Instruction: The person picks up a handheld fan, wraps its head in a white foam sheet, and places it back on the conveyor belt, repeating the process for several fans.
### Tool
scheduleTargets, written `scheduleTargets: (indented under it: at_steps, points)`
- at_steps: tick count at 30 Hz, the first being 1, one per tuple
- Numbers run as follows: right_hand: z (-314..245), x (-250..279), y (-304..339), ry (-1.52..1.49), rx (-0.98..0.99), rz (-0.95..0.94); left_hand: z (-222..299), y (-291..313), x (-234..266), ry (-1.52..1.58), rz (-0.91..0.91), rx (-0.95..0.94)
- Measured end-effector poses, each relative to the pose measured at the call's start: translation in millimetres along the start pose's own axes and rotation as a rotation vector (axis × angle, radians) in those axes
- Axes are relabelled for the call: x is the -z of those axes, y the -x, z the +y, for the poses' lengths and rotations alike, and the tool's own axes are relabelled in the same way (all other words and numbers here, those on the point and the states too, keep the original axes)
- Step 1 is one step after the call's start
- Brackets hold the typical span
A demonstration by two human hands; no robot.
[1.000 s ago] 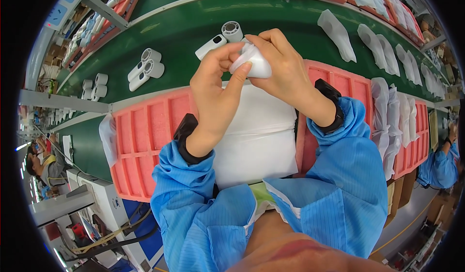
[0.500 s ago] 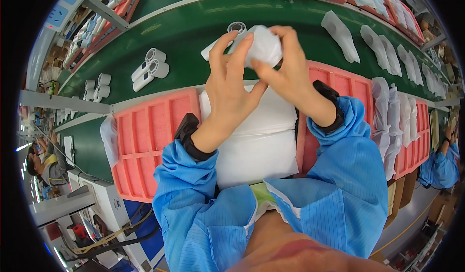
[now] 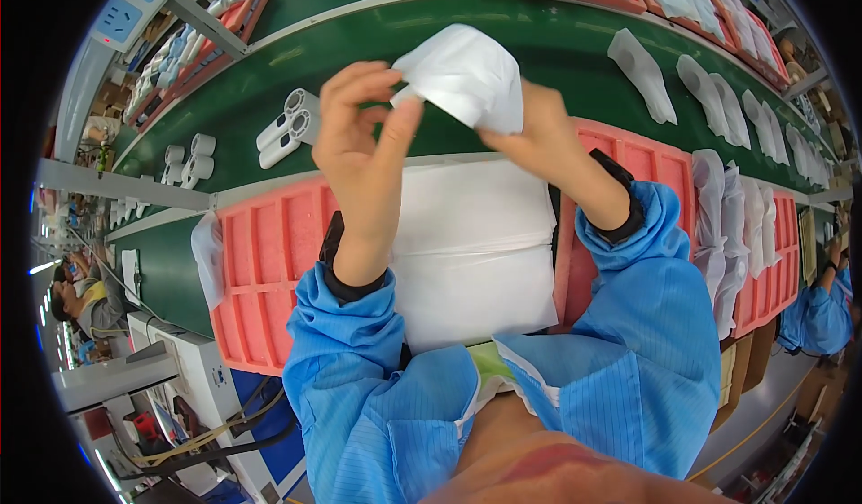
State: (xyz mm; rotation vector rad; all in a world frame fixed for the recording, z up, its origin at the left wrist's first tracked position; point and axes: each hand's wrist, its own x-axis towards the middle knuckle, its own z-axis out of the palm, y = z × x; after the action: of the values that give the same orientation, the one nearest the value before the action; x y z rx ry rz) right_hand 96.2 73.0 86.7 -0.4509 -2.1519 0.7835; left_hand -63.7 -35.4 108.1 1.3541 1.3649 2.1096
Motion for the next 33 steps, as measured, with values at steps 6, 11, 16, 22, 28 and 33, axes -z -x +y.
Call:
scheduleTargets:
  at_steps: [6,11,16,22,28,33]
  points:
    - [-10,-9,10,0.402,-0.015,0.119,-10,17,-13,-0.206,-0.037,-0.273]
    - [-4,-17,10,0.245,-0.026,0.078,-8,16,-13,-0.499,-0.057,-0.549]
    - [-8,-5,7,-0.592,-0.477,-0.33,-21,-4,4,-0.313,0.088,-0.27]
    - [74,37,-10,0.007,-0.346,-0.094,-50,-9,-3,-0.234,-0.034,-0.069]
    - [169,34,6,0.867,-0.587,0.048,-67,68,-51,-0.428,-0.566,0.022]
    - [161,9,-10,0.74,-0.32,0.094,-83,95,-59,-0.718,-0.752,-0.02]
